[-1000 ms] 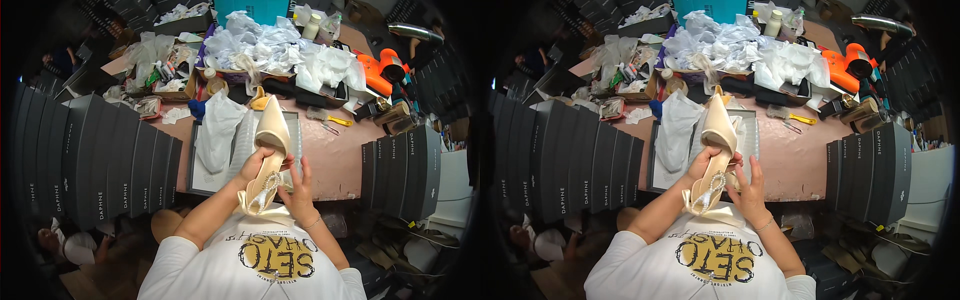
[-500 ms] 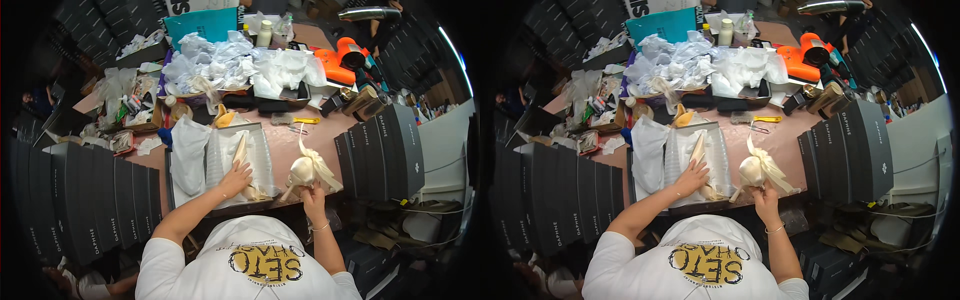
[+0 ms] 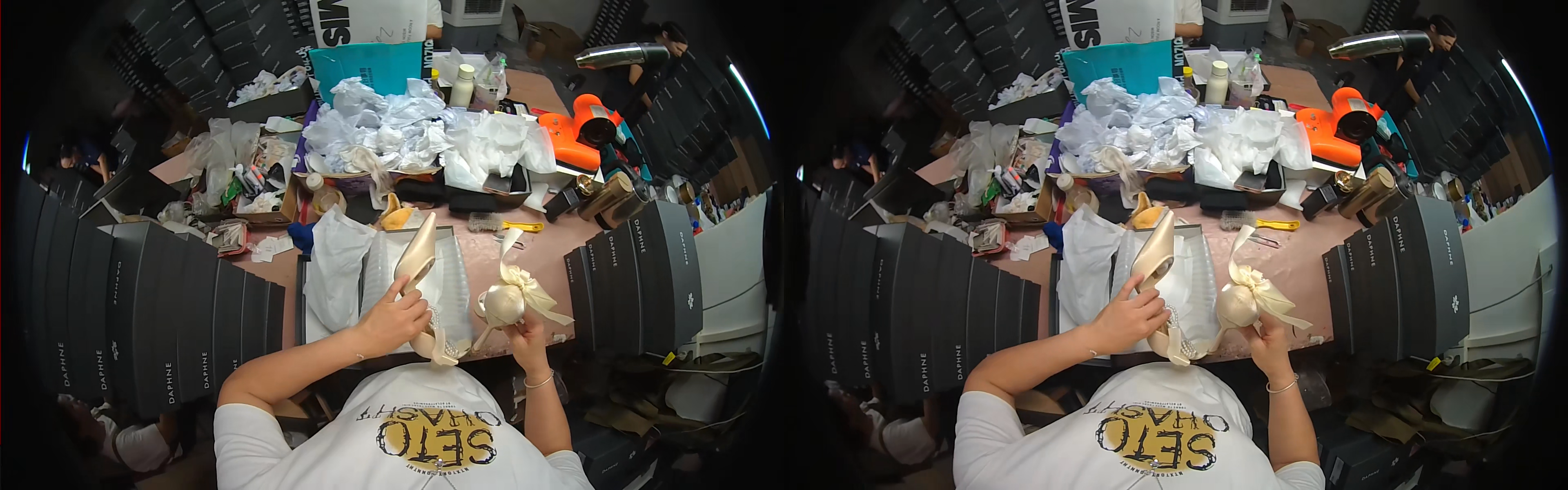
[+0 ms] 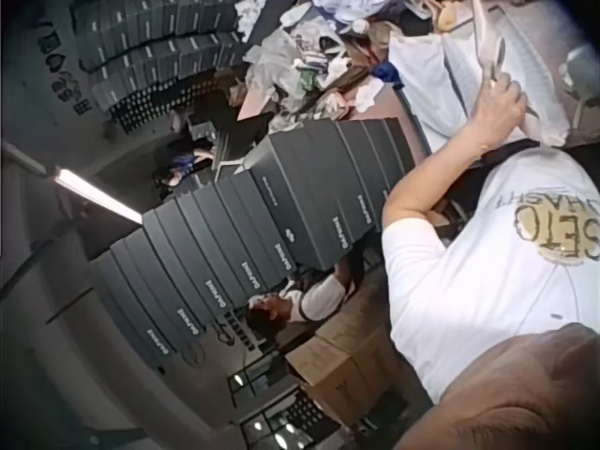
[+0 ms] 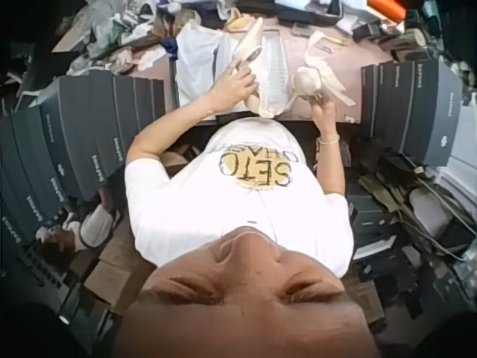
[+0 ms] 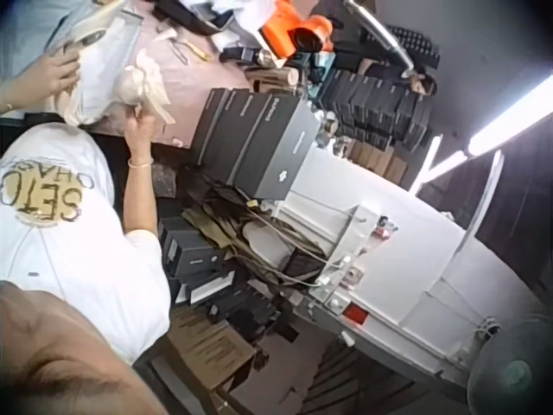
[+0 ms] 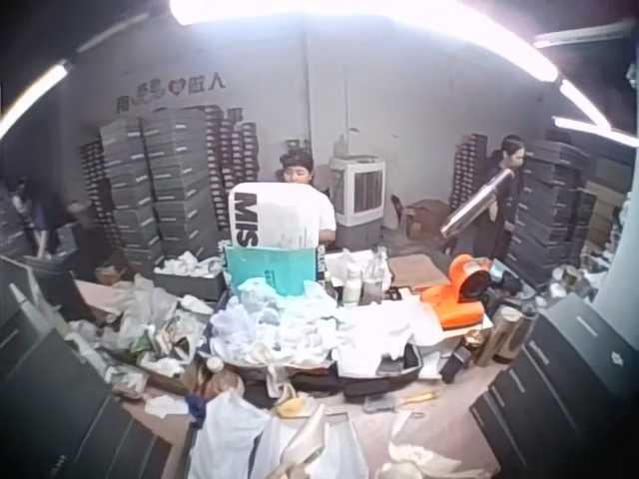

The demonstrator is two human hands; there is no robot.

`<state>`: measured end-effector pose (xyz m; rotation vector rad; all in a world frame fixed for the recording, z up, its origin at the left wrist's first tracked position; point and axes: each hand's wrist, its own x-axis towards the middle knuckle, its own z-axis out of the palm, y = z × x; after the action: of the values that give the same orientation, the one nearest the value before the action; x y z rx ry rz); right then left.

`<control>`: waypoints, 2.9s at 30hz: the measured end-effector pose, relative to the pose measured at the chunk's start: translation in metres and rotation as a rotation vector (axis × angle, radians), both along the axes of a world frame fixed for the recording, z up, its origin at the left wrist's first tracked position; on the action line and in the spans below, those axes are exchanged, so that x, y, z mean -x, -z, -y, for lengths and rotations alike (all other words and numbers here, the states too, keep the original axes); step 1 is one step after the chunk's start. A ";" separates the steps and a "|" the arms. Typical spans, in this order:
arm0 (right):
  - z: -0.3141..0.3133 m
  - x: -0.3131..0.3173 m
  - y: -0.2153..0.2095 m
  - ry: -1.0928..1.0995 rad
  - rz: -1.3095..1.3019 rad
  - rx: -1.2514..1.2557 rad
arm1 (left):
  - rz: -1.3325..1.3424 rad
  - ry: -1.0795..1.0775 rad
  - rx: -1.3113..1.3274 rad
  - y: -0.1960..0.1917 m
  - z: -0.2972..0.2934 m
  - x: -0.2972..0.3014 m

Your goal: The recorder is packing high-heeled shoes into boxes, wrapping them in tissue paper and placing them in protective bags.

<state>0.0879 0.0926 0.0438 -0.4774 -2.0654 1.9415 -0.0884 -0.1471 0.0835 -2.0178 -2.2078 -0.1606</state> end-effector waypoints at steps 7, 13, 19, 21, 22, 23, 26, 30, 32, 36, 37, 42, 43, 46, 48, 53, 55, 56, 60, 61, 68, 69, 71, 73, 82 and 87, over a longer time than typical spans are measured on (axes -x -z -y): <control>0.028 0.014 -0.003 -0.117 0.049 -0.143 | 0.061 -0.104 0.226 -0.013 0.013 -0.013; 0.017 0.027 -0.017 -0.156 -0.018 0.197 | 0.420 -0.169 -0.013 -0.019 0.023 0.003; 0.020 0.040 -0.014 -0.147 -0.042 0.417 | 1.511 -0.413 -0.180 -0.026 0.035 0.022; 0.022 0.045 -0.015 -0.177 -0.037 0.523 | 1.771 -0.412 -0.223 -0.030 0.030 0.024; 0.023 0.047 -0.017 -0.168 -0.042 0.558 | 1.855 -0.430 -0.274 -0.027 0.027 0.024; 0.023 0.048 -0.018 -0.160 -0.046 0.593 | 1.938 -0.448 -0.325 -0.021 0.025 0.023; 0.025 0.051 -0.017 -0.195 -0.079 0.585 | 2.009 -0.450 -0.394 -0.015 0.020 0.014; 0.032 0.050 -0.017 -0.274 -0.071 0.472 | 1.947 -0.388 -0.380 -0.005 0.020 -0.003; 0.037 0.048 -0.015 -0.256 -0.060 0.424 | 1.952 -0.391 -0.391 -0.002 0.021 -0.011; 0.037 0.045 -0.013 -0.253 -0.035 0.410 | 1.977 -0.404 -0.327 0.001 0.025 -0.015; 0.037 0.045 -0.012 -0.255 -0.024 0.420 | 1.977 -0.419 -0.342 0.000 0.024 -0.015; 0.035 0.048 -0.007 -0.261 -0.033 0.512 | 1.956 -0.477 -0.436 -0.001 0.028 -0.014; 0.034 0.048 -0.006 -0.254 -0.037 0.555 | 1.950 -0.486 -0.451 -0.002 0.030 -0.012; 0.032 0.048 -0.005 -0.213 -0.019 0.739 | 1.955 -0.508 -0.476 -0.005 0.035 -0.007; 0.028 0.048 0.005 -0.202 -0.005 0.755 | 1.982 -0.519 -0.468 -0.007 0.038 -0.004; 0.030 0.053 0.001 -0.201 0.007 0.732 | 2.004 -0.546 -0.506 0.001 0.034 -0.006; 0.034 0.056 -0.001 -0.197 -0.006 0.734 | 1.972 -0.517 -0.534 0.000 0.029 -0.008; 0.035 0.057 -0.002 -0.195 -0.012 0.735 | 1.958 -0.520 -0.535 0.000 0.028 -0.008; 0.025 0.051 0.006 -0.179 -0.028 0.692 | 1.935 -0.547 -0.550 0.004 0.030 -0.007; 0.024 0.050 -0.002 -0.171 -0.039 0.690 | 1.934 -0.560 -0.560 0.005 0.032 -0.005; 0.038 0.066 -0.013 -0.301 0.025 0.626 | 2.184 -0.500 -0.521 0.002 0.026 -0.003; 0.043 0.072 -0.014 -0.299 0.039 0.668 | 2.243 -0.478 -0.500 0.004 0.026 0.000; 0.051 0.080 -0.018 -0.268 0.076 0.735 | 2.322 -0.479 -0.466 0.013 0.027 0.006; 0.050 0.082 -0.016 -0.275 0.109 0.746 | 2.364 -0.462 -0.473 0.013 0.026 0.010; 0.051 0.082 -0.017 -0.273 0.181 0.738 | 2.416 -0.473 -0.492 0.018 0.025 0.006; 0.049 0.081 -0.015 -0.294 0.158 0.799 | 2.402 -0.470 -0.508 0.014 0.023 0.005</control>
<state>0.0070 0.0437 0.0588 -0.5034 -1.4065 2.9727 -0.0935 -0.1704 0.0698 -0.0885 -1.9942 -3.7043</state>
